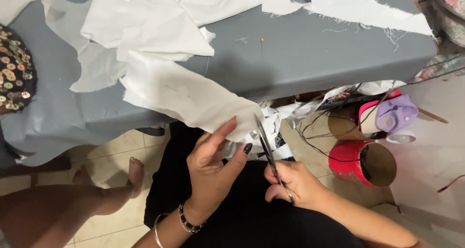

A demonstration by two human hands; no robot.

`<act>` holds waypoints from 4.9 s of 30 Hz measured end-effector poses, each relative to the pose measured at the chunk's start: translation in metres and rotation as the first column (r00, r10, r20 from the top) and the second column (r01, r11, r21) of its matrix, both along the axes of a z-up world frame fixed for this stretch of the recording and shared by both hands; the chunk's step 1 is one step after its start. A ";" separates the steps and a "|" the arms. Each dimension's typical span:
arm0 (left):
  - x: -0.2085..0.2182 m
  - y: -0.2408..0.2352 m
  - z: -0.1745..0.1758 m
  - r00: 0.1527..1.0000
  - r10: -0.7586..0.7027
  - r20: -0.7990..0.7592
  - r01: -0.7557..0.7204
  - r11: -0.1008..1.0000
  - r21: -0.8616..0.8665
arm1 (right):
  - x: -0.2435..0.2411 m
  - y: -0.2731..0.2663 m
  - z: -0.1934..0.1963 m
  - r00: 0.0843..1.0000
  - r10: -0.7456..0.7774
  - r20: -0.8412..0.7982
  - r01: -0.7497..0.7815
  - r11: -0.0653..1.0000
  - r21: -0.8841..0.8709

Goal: Cut the white fabric with scissors following the pinned line.

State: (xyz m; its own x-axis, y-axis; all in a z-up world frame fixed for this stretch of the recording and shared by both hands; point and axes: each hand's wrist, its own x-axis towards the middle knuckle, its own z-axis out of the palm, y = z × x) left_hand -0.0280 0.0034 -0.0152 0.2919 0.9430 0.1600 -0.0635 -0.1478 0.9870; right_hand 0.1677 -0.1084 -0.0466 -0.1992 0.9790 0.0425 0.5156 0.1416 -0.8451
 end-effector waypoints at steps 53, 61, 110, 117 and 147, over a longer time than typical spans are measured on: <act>-0.021 0.007 0.001 0.996 -0.049 0.073 0.051 0.999 -0.020 | 0.012 0.024 0.023 0.983 0.151 0.103 -0.147 0.988 -0.047; -0.027 0.010 0.005 0.981 -0.130 0.141 0.132 0.991 -0.007 | 0.025 0.023 0.022 0.968 0.209 0.136 -0.201 0.977 -0.070; -0.089 0.018 -0.005 0.979 -0.192 0.072 0.185 0.979 0.091 | 0.018 0.097 0.050 0.792 0.576 0.202 -0.524 0.812 -0.259; -0.096 0.018 -0.005 0.968 -0.242 0.069 0.240 0.970 0.038 | 0.028 0.099 0.051 0.757 0.619 0.207 -0.553 0.777 -0.302; -0.090 0.025 0.000 0.991 -0.048 0.124 0.035 0.994 0.106 | 0.021 0.126 0.073 0.650 0.752 0.111 -0.645 0.623 -0.443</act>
